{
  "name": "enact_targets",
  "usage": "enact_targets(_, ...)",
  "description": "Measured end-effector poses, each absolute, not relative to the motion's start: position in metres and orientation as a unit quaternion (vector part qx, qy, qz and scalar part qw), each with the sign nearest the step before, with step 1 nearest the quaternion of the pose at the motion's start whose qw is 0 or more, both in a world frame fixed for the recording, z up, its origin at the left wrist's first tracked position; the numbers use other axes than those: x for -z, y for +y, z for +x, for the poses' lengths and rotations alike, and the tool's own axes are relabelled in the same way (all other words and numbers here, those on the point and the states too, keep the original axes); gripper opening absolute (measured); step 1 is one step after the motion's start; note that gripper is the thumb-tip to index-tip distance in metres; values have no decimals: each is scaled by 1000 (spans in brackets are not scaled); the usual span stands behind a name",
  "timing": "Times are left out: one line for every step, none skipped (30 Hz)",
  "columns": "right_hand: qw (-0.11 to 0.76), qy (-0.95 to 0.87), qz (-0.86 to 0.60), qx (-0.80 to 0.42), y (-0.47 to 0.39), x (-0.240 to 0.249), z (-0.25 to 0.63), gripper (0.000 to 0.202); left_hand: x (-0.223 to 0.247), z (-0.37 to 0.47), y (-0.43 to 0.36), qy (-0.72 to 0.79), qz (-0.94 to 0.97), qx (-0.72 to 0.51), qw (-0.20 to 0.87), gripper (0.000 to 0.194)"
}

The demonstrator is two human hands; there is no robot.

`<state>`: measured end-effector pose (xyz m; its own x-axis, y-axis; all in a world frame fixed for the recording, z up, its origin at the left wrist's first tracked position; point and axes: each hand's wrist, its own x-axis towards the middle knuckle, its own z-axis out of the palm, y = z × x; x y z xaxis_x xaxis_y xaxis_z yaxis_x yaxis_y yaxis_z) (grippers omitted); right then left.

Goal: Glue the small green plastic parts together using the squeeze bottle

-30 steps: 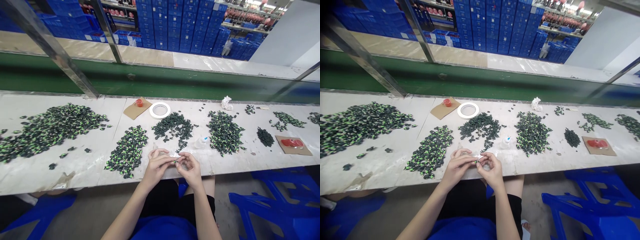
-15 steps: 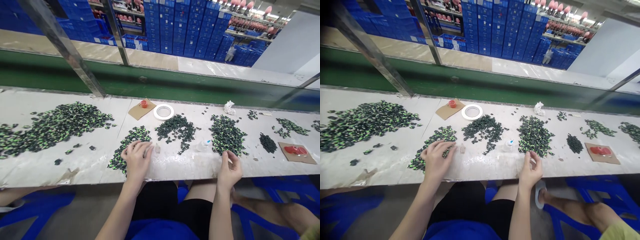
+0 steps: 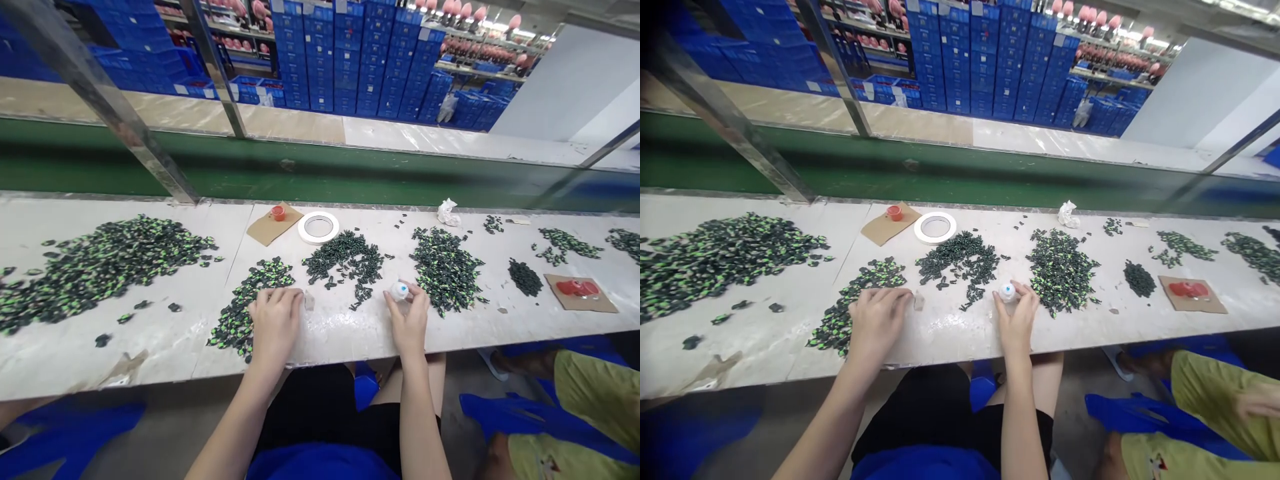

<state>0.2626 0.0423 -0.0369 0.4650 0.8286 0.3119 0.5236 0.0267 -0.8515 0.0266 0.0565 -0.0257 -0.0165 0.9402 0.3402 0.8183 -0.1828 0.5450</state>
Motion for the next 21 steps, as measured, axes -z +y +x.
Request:
enact_targets(534,-482,-669,-187,40,35,260,40,26,34,51,616,709,-324,111,21)
enact_targets(547,-468,-656,-227,36,33,257,39,27,41,45,595,726,-320,133,19)
enact_targets(554,-455,-646,-263,32,31,254,37,29,49,40,573,741,-315,154,18)
enact_targets(556,-446,-639,-290,28,30,251,36,31,57,35,558,750,-313,169,17)
enact_targets(557,-440,-634,-306,24,29,249,34,33,64,32,557,747,-317,175,18)
enact_targets(560,-437,-631,-313,20,28,248,32,35,69,29,560,742,-322,177,18)
enact_targets(564,-435,-627,-316,17,28,247,31,36,73,28,567,735,-329,174,19)
enact_targets(572,-431,-623,-315,14,28,246,29,38,76,28,575,727,-337,167,20)
enact_targets(582,-424,-618,-315,12,28,247,28,39,77,28,581,721,-342,160,20)
enact_targets(598,-412,-612,-314,11,29,247,27,40,77,28,586,716,-348,150,20)
enact_targets(616,-395,-604,-315,10,30,248,27,41,76,28,591,711,-353,140,19)
enact_targets(636,-373,-597,-316,10,32,248,28,43,75,28,594,709,-357,131,19)
enact_targets(655,-348,-590,-318,11,34,248,29,44,73,27,596,706,-360,126,18)
enact_targets(670,-322,-588,-320,11,35,248,30,46,71,27,596,705,-364,124,18)
enact_targets(677,-301,-589,-322,12,37,247,32,48,70,26,593,705,-368,125,18)
enact_targets(678,-289,-593,-325,12,37,246,33,49,69,26,586,707,-374,128,18)
enact_targets(672,-284,-601,-326,12,37,245,33,51,68,26,579,709,-380,134,18)
enact_targets(663,-285,-610,-326,12,36,243,34,52,67,27,572,711,-384,141,19)
enact_targets(652,-292,-621,-323,12,34,240,35,52,67,27,566,713,-387,150,19)
enact_targets(639,-301,-632,-318,12,32,238,36,53,67,28,559,715,-388,161,20)
enact_targets(627,-311,-644,-308,12,29,235,36,53,67,28,556,715,-388,171,22)
